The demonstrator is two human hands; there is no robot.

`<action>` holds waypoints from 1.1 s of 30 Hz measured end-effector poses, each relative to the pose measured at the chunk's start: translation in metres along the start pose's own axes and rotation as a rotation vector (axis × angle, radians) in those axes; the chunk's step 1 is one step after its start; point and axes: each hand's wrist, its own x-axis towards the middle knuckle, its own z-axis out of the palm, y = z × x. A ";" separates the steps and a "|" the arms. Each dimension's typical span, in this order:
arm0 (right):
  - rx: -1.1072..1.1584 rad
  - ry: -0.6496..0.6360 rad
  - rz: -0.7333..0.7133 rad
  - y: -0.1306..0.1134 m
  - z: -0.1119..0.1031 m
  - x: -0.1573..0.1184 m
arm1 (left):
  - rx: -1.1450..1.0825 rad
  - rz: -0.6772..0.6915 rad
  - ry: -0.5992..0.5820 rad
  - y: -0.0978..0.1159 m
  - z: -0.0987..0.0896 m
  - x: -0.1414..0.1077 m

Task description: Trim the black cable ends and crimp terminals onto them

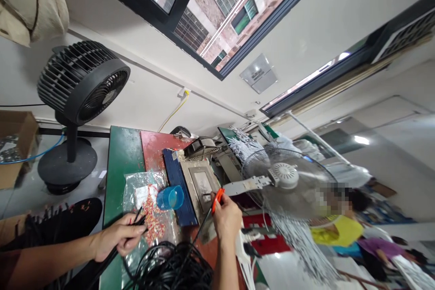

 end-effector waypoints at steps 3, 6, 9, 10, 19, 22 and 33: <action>-0.010 0.004 -0.009 -0.001 0.000 -0.001 | -0.006 0.004 -0.015 -0.003 -0.003 0.002; -0.020 0.013 -0.008 -0.001 -0.001 -0.002 | -0.008 0.012 -0.029 -0.005 -0.005 0.003; -0.022 0.016 -0.009 -0.001 -0.003 -0.003 | 0.003 0.012 -0.024 -0.004 -0.005 0.003; -0.022 0.017 -0.008 -0.002 -0.003 -0.003 | 0.006 0.010 -0.020 -0.003 -0.004 0.002; -0.041 0.017 0.001 -0.005 -0.002 -0.004 | 0.002 0.015 -0.027 -0.002 -0.003 0.002; -0.050 0.021 0.008 -0.004 -0.001 -0.003 | -0.004 0.016 -0.028 -0.005 -0.005 0.003; -0.052 0.035 0.011 -0.003 0.001 -0.004 | -0.008 0.014 -0.028 -0.005 -0.006 0.004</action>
